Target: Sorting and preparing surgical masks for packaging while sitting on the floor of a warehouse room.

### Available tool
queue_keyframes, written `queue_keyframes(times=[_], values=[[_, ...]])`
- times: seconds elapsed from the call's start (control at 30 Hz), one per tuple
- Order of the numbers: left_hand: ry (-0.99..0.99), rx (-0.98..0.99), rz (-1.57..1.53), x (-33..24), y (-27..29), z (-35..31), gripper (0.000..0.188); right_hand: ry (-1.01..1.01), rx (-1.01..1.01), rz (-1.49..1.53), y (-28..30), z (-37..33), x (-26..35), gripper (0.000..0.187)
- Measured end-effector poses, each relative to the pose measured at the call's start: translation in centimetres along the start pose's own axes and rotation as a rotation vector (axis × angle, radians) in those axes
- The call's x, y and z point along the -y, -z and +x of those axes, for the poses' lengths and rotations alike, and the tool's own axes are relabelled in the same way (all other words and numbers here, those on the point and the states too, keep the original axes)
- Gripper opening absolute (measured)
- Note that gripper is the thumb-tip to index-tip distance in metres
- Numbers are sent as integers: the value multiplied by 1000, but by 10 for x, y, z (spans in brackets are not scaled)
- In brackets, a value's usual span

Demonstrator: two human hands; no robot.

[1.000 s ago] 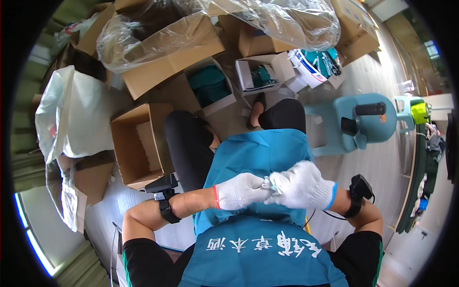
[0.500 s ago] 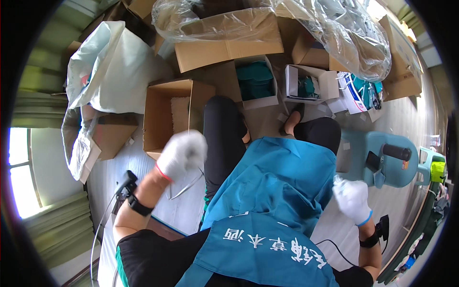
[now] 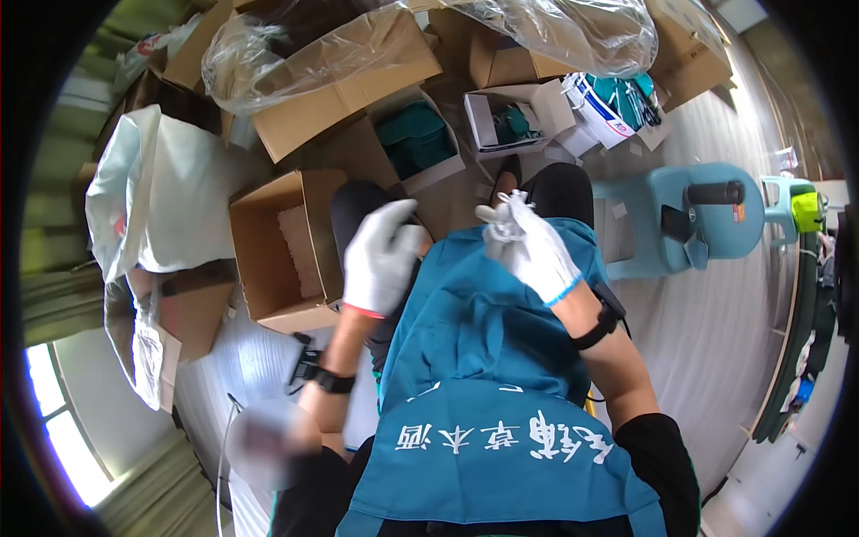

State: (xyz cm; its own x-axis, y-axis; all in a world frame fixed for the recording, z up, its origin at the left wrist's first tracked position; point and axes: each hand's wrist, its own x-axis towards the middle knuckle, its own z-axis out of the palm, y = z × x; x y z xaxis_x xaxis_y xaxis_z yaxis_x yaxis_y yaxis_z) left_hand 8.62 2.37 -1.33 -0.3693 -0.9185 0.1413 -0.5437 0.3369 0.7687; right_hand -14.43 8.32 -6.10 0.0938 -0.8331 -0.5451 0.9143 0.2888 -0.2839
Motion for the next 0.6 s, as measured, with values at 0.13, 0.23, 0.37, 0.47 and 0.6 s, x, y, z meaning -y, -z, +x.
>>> queue_keyframes(times=[0.13,0.23,0.37,0.47,0.6], values=[[-159,-30,110,-37,-86,2,36,50,25,22,-23,-4,-11,32],[-56,85,55,-9,-128,11,23,266,172,-442,30,18,-29,32],[174,-52,-538,53,-157,-7,15,-42,61,-115,-12,-19,-32,31],[140,-251,-627,110,-151,19,31,213,149,-718,-39,-49,-34,32],[683,-67,-836,46,-78,70,41,110,192,-721,-18,-79,-4,27]])
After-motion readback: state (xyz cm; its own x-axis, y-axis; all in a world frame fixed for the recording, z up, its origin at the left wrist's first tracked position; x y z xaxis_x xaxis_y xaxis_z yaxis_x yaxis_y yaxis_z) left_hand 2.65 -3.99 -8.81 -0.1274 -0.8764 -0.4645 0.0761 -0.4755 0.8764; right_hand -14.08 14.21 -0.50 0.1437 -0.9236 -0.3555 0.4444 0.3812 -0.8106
